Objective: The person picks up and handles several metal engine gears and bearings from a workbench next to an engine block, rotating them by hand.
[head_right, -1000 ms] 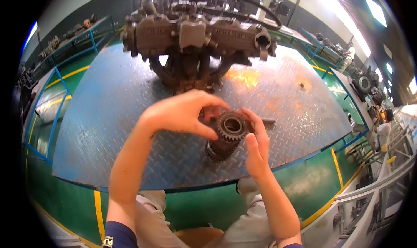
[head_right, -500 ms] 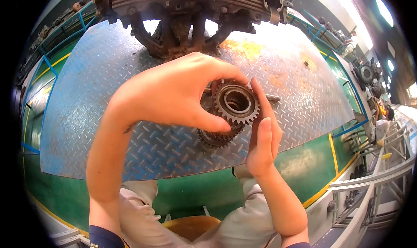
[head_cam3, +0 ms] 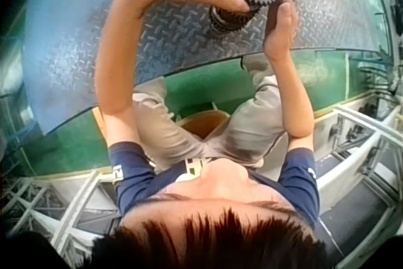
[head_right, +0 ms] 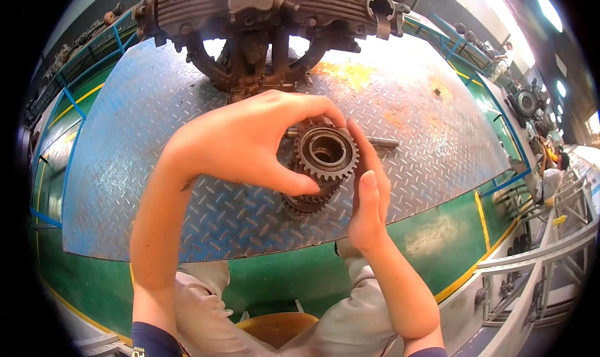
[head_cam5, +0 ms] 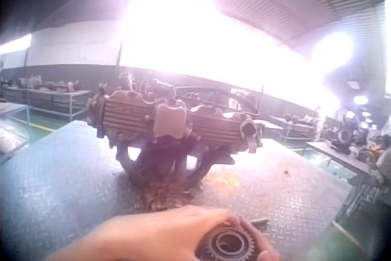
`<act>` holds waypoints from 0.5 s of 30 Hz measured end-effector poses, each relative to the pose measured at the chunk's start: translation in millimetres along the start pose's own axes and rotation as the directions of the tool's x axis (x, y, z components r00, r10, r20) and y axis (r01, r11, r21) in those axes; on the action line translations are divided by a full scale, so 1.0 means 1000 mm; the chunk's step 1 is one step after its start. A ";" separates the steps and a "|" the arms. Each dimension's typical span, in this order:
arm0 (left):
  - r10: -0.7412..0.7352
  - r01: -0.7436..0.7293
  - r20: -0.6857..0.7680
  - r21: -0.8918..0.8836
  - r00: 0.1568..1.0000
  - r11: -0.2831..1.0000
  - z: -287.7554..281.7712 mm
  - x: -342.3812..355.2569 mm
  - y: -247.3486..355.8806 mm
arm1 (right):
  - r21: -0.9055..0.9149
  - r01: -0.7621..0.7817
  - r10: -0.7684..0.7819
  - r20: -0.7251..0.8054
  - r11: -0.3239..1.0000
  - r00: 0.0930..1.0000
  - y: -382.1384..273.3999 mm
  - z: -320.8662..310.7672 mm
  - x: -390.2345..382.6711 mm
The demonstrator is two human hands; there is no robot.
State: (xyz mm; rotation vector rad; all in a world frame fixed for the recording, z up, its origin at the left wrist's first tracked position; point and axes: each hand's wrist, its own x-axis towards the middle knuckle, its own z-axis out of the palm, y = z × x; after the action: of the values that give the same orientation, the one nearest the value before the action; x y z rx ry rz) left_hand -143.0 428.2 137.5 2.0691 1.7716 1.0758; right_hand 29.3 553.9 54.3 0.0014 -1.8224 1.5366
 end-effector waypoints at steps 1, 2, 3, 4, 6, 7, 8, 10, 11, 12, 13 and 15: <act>0.025 -0.025 -0.008 -0.023 1.000 0.999 0.003 0.001 -0.003 | 0.004 0.002 -0.002 0.002 1.000 1.000 0.002 0.000 -0.001; 0.050 -0.051 -0.018 -0.046 0.999 0.998 0.006 0.001 -0.005 | 0.060 -0.059 0.059 0.008 0.996 0.998 0.004 -0.001 -0.004; 0.053 -0.054 -0.019 -0.046 0.998 0.997 0.009 0.003 -0.008 | 0.108 -0.120 0.119 0.015 0.987 0.993 0.006 -0.004 -0.005; 0.073 -0.074 -0.029 -0.019 0.997 0.997 0.011 0.004 -0.011 | 0.105 -0.119 0.118 0.016 0.987 0.993 0.009 -0.006 -0.006; 0.095 -0.095 -0.041 0.008 0.995 0.995 0.011 0.005 -0.010 | 0.128 -0.190 0.185 0.051 0.973 0.981 0.013 -0.010 -0.007; 0.103 -0.101 -0.046 0.059 0.994 0.993 0.008 0.005 -0.008 | 0.126 -0.190 0.185 0.052 0.974 0.981 0.014 -0.013 -0.008; 0.112 -0.106 -0.050 0.110 0.992 0.988 0.006 0.005 -0.006 | 0.083 -0.181 0.174 0.086 0.980 0.981 0.016 -0.016 -0.009; 0.091 -0.088 -0.035 0.084 0.995 0.993 0.004 0.005 -0.003 | 0.046 -0.165 0.158 0.129 0.985 0.979 0.019 -0.017 -0.009; 0.073 -0.072 -0.015 0.054 0.997 0.996 0.003 0.005 -0.002 | 0.030 -0.157 0.151 0.142 0.987 0.978 0.020 -0.016 -0.011; 0.073 -0.072 -0.019 0.057 0.997 0.996 0.002 0.005 -0.002 | 0.012 -0.148 0.145 0.154 0.989 0.977 0.019 -0.015 -0.012; 0.072 -0.071 -0.016 0.053 0.997 0.996 0.001 0.005 -0.002 | 0.051 -0.190 0.182 0.135 0.980 0.974 0.016 -0.013 -0.012; 0.071 -0.071 -0.014 0.050 0.997 0.996 0.001 0.005 -0.004 | 0.043 -0.206 0.199 0.135 0.978 0.971 0.015 -0.011 -0.012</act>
State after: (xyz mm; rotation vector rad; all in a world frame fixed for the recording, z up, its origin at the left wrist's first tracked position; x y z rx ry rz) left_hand -145.2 434.5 136.5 2.1741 1.7618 1.0804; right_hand 36.8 562.6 35.3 -0.0611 -1.9282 1.7669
